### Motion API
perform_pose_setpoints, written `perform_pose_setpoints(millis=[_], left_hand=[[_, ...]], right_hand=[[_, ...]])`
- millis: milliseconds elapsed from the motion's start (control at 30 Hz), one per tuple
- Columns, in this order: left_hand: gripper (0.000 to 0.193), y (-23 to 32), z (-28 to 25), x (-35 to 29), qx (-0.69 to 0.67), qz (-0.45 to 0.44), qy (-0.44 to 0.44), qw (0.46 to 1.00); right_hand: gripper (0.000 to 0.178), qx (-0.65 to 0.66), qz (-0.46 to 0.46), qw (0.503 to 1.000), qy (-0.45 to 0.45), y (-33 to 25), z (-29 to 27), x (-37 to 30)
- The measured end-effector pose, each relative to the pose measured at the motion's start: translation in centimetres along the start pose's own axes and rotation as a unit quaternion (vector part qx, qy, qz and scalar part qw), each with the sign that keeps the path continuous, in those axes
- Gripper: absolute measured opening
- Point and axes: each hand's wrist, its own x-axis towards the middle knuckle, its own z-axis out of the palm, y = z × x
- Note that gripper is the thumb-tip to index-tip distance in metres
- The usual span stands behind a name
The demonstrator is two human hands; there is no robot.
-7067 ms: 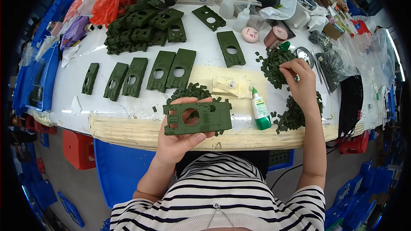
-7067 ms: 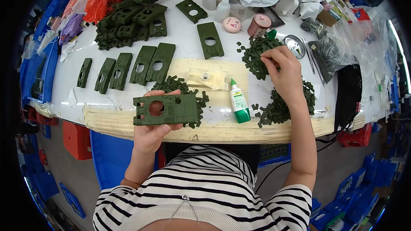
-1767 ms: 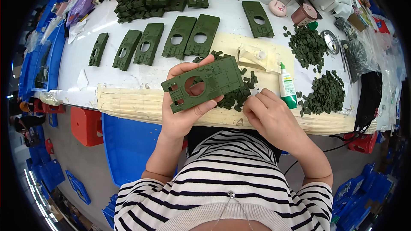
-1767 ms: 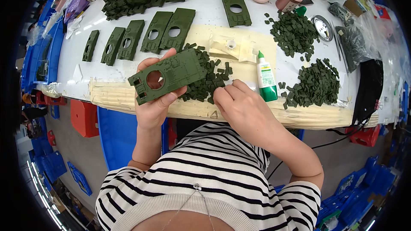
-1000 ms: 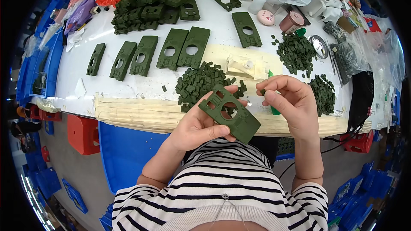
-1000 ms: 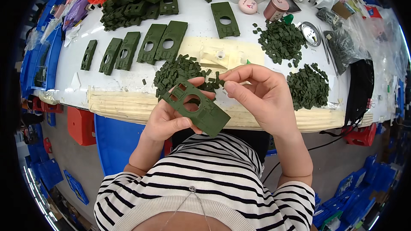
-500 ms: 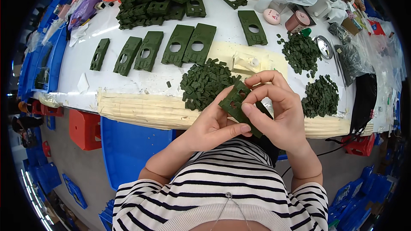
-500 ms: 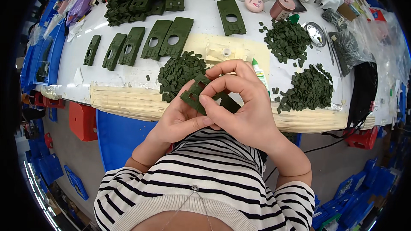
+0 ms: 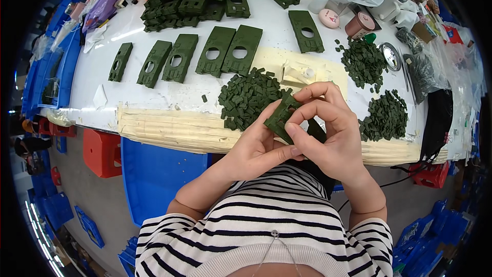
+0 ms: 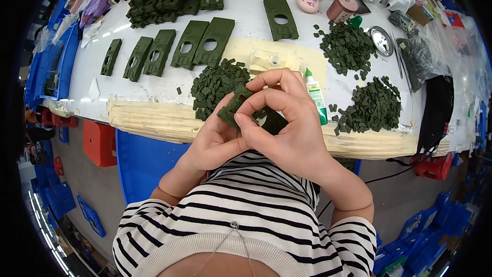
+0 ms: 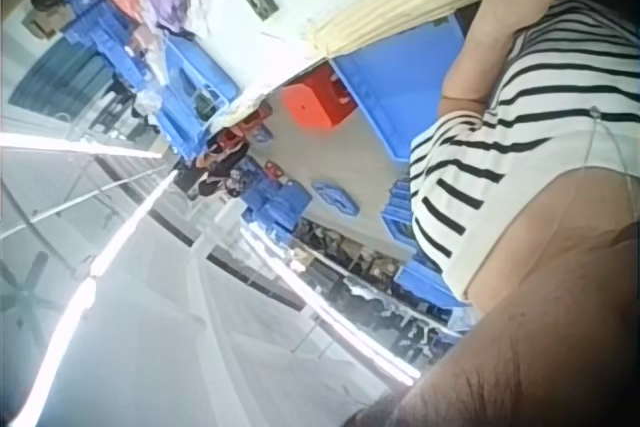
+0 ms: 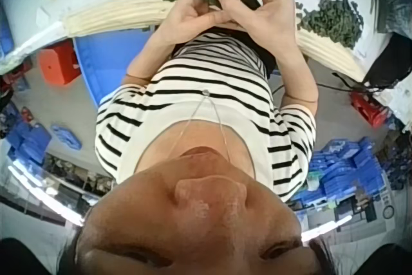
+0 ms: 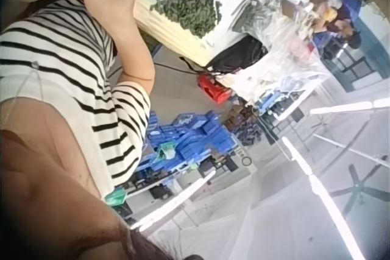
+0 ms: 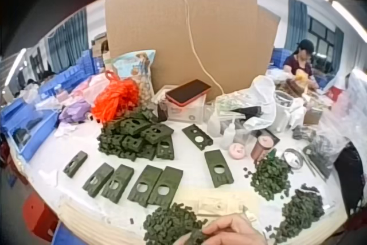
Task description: The recorder is assembling small plastic toy tanks by gluing various green components onto the main chassis.
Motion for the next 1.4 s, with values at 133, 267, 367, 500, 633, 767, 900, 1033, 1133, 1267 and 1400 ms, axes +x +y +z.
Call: perform_pose_setpoints(millis=[133,267,367,500,633,767,900,1033,1133,1267,1400], left_hand=[[0.067,0.0,0.0,0.0,0.006,0.002,0.004,1.0],[0.067,-0.2,0.0,-0.1,0.01,0.006,0.004,1.0],[0.068,-0.3,0.1,-0.2,0.016,0.01,0.01,1.0],[0.068,-0.3,0.0,-0.2,0.035,0.016,0.004,0.999],[0.069,-0.5,-0.2,-0.3,0.042,0.013,-0.006,0.999],[0.069,-0.4,-0.2,-0.2,0.039,0.008,-0.005,0.999],[0.069,-0.8,-0.5,-0.4,0.037,-0.007,0.0,0.999],[0.068,-0.2,-0.7,-0.5,-0.031,-0.062,-0.021,0.997],[0.066,0.4,-1.6,-0.8,-0.093,-0.128,-0.054,0.986],[0.062,0.2,-2.4,-0.7,-0.078,-0.13,-0.112,0.982],[0.056,0.4,-1.6,-0.7,-0.079,-0.119,-0.097,0.985]], right_hand=[[0.008,0.0,-0.014,1.0,0.01,0.2,0.2,-0.1],[0.007,-0.001,-0.021,1.0,0.013,0.2,0.3,0.0],[0.007,-0.003,-0.022,1.0,0.016,0.1,0.3,0.0],[0.008,-0.011,-0.025,0.999,0.018,0.2,0.3,0.0],[0.01,-0.025,-0.038,0.999,0.016,0.3,0.3,0.0],[0.011,-0.026,-0.039,0.999,0.016,0.4,0.3,0.0],[0.012,-0.041,-0.045,0.998,0.013,0.4,0.2,0.0],[0.011,0.018,-0.009,1.0,0.017,0.0,0.0,-0.2],[0.012,0.024,-0.058,0.998,0.021,0.6,-1.0,-0.3],[0.015,0.01,-0.048,0.999,0.022,-0.1,-0.8,-0.3],[0.019,0.009,-0.048,0.999,-0.003,0.6,-0.5,-0.1]])
